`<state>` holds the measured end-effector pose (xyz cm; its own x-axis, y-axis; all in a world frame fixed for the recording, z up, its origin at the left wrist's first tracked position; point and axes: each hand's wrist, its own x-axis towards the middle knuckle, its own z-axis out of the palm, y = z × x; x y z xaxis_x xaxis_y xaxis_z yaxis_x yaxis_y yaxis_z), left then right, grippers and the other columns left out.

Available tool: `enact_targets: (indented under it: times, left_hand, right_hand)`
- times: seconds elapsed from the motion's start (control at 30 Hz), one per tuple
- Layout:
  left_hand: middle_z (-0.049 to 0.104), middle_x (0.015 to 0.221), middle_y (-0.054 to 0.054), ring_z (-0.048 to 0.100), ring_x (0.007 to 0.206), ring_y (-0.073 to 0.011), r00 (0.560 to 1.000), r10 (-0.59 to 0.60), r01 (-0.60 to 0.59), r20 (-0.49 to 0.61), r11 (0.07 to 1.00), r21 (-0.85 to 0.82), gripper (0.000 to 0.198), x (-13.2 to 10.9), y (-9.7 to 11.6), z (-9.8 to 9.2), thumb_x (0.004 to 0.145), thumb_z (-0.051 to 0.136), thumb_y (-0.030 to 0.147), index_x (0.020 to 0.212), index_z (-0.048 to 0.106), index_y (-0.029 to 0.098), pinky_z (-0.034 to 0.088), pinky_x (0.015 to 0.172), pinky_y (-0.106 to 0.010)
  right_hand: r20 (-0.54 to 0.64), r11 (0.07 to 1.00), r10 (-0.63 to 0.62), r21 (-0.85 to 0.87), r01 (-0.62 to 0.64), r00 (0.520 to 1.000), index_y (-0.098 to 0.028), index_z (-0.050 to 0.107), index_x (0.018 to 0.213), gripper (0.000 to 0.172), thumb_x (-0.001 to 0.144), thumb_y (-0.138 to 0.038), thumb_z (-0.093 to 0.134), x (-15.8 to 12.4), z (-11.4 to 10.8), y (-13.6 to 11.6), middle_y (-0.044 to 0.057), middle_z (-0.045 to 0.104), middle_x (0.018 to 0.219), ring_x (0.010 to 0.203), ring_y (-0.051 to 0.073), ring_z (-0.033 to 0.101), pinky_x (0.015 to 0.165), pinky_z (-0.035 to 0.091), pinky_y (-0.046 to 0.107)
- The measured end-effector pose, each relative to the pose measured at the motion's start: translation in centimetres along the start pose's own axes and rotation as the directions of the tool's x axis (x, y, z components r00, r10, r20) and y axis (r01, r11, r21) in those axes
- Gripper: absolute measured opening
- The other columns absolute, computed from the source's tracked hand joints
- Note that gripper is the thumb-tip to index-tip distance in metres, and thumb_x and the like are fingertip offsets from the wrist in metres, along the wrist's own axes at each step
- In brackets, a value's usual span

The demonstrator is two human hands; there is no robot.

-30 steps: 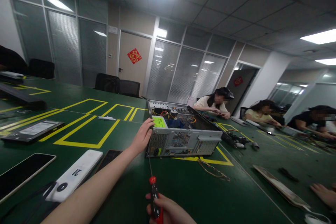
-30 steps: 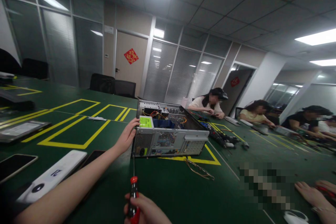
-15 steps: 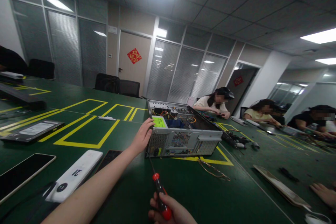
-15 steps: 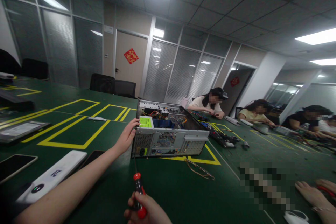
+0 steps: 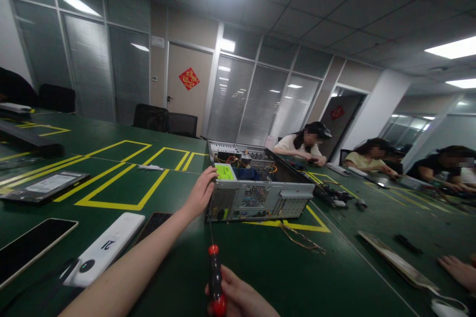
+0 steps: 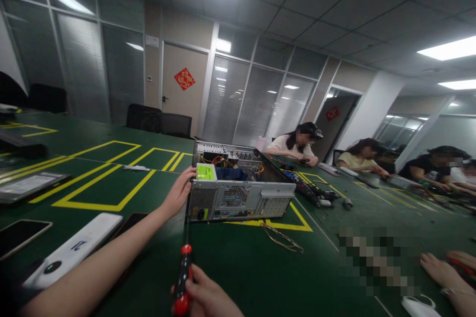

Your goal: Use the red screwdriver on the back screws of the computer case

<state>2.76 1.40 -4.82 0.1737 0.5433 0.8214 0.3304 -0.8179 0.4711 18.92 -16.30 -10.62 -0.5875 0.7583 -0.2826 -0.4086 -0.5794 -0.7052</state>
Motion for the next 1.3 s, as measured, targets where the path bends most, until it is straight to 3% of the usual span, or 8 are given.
enact_targets:
  times: [0.1, 0.2, 0.33, 0.47, 0.8, 0.97, 1.13, 1.3]
  left_hand:
    - [0.046, 0.13, -0.011, 0.035, 0.13, -0.0208, 1.0, -0.006, 0.006, 0.004, 1.0, 0.003, 0.03, 0.0, -0.1, 0.0, 0.093, 0.03, 0.032, 0.114, 0.048, 0.019, 0.029, 0.108, -0.045]
    - [0.046, 0.13, -0.01, 0.034, 0.13, -0.0209, 1.0, -0.009, 0.009, 0.004, 1.0, 0.004, 0.03, 0.0, -0.1, 0.0, 0.093, 0.03, 0.031, 0.114, 0.048, 0.02, 0.028, 0.108, -0.045]
    - [0.046, 0.131, -0.01, 0.034, 0.13, -0.0209, 1.0, -0.016, 0.016, 0.011, 1.0, 0.0, 0.031, 0.0, 0.0, 0.0, 0.093, 0.029, 0.032, 0.114, 0.048, 0.02, 0.028, 0.108, -0.045]
    - [0.045, 0.131, -0.01, 0.034, 0.13, -0.0206, 1.0, -0.022, 0.022, 0.012, 1.0, -0.001, 0.031, 0.0, -0.1, 0.0, 0.093, 0.029, 0.033, 0.115, 0.048, 0.02, 0.028, 0.108, -0.045]
    - [0.045, 0.132, -0.01, 0.034, 0.13, -0.0206, 1.0, -0.013, 0.013, 0.011, 1.0, -0.007, 0.031, 0.0, 0.0, -0.1, 0.093, 0.029, 0.032, 0.115, 0.048, 0.02, 0.028, 0.108, -0.045]
    - [0.047, 0.13, -0.01, 0.034, 0.131, -0.0206, 1.0, -0.007, 0.007, 0.003, 1.0, -0.004, 0.033, 0.0, 0.0, 0.0, 0.094, 0.028, 0.035, 0.114, 0.049, 0.021, 0.028, 0.108, -0.045]
    - [0.047, 0.13, -0.01, 0.034, 0.13, -0.0207, 1.0, -0.008, 0.008, -0.016, 1.0, -0.017, 0.034, 0.0, 0.0, 0.1, 0.094, 0.025, 0.034, 0.113, 0.049, 0.02, 0.029, 0.108, -0.047]
    - [0.047, 0.13, -0.01, 0.035, 0.129, -0.0205, 1.0, 0.002, -0.002, -0.016, 1.0, -0.019, 0.033, 0.0, 0.0, 0.1, 0.094, 0.026, 0.033, 0.114, 0.049, 0.02, 0.028, 0.109, -0.046]
  right_hand:
    - [-0.146, 1.0, 0.008, 0.018, -0.006, 0.989, -0.017, 0.052, 0.102, 0.058, 0.056, -0.041, 0.079, -0.3, 0.2, -0.1, -0.001, 0.058, 0.076, 0.062, 0.011, 0.058, 0.058, 0.035, 0.025]
    - [-0.266, 0.999, 0.026, -0.01, -0.03, 0.964, -0.018, 0.052, 0.092, 0.051, 0.054, -0.041, 0.078, -0.6, 0.5, -0.5, -0.001, 0.059, 0.081, 0.054, 0.007, 0.055, 0.048, 0.029, 0.02]
    - [-0.164, 0.996, 0.009, -0.081, -0.022, 0.986, -0.021, 0.047, 0.101, 0.056, 0.057, -0.037, 0.077, -0.6, 0.3, -0.9, -0.001, 0.062, 0.084, 0.038, 0.001, 0.039, 0.04, 0.015, 0.019]
    - [-0.09, 0.998, -0.009, -0.07, 0.003, 0.996, -0.023, 0.041, 0.112, 0.065, 0.062, -0.052, 0.069, 0.0, -0.2, -0.6, -0.005, 0.057, 0.069, 0.035, 0.002, 0.038, 0.04, 0.014, 0.019]
    - [-0.084, 0.997, 0.002, -0.073, -0.008, 0.997, -0.022, 0.04, 0.109, 0.062, 0.063, -0.054, 0.066, 0.2, -0.2, -0.2, -0.004, 0.058, 0.068, 0.038, 0.005, 0.043, 0.041, 0.017, 0.02]
    - [-0.116, 0.97, -0.114, -0.229, 0.085, 0.987, -0.02, 0.041, 0.112, 0.065, 0.064, -0.057, 0.066, -0.1, 0.4, -0.1, -0.003, 0.057, 0.065, 0.042, 0.007, 0.047, 0.045, 0.027, 0.022]
    - [-0.141, 0.949, -0.269, -0.209, 0.237, 0.953, -0.024, 0.034, 0.119, 0.067, 0.067, -0.057, 0.062, -0.7, 2.3, -1.5, -0.005, 0.056, 0.07, 0.03, 0.002, 0.035, 0.034, 0.016, 0.019]
    - [-0.121, 0.947, -0.284, -0.191, 0.259, 0.951, -0.024, 0.032, 0.123, 0.063, 0.073, -0.049, 0.06, -0.9, 3.5, -2.7, -0.005, 0.056, 0.069, 0.028, 0.001, 0.031, 0.031, 0.014, 0.018]
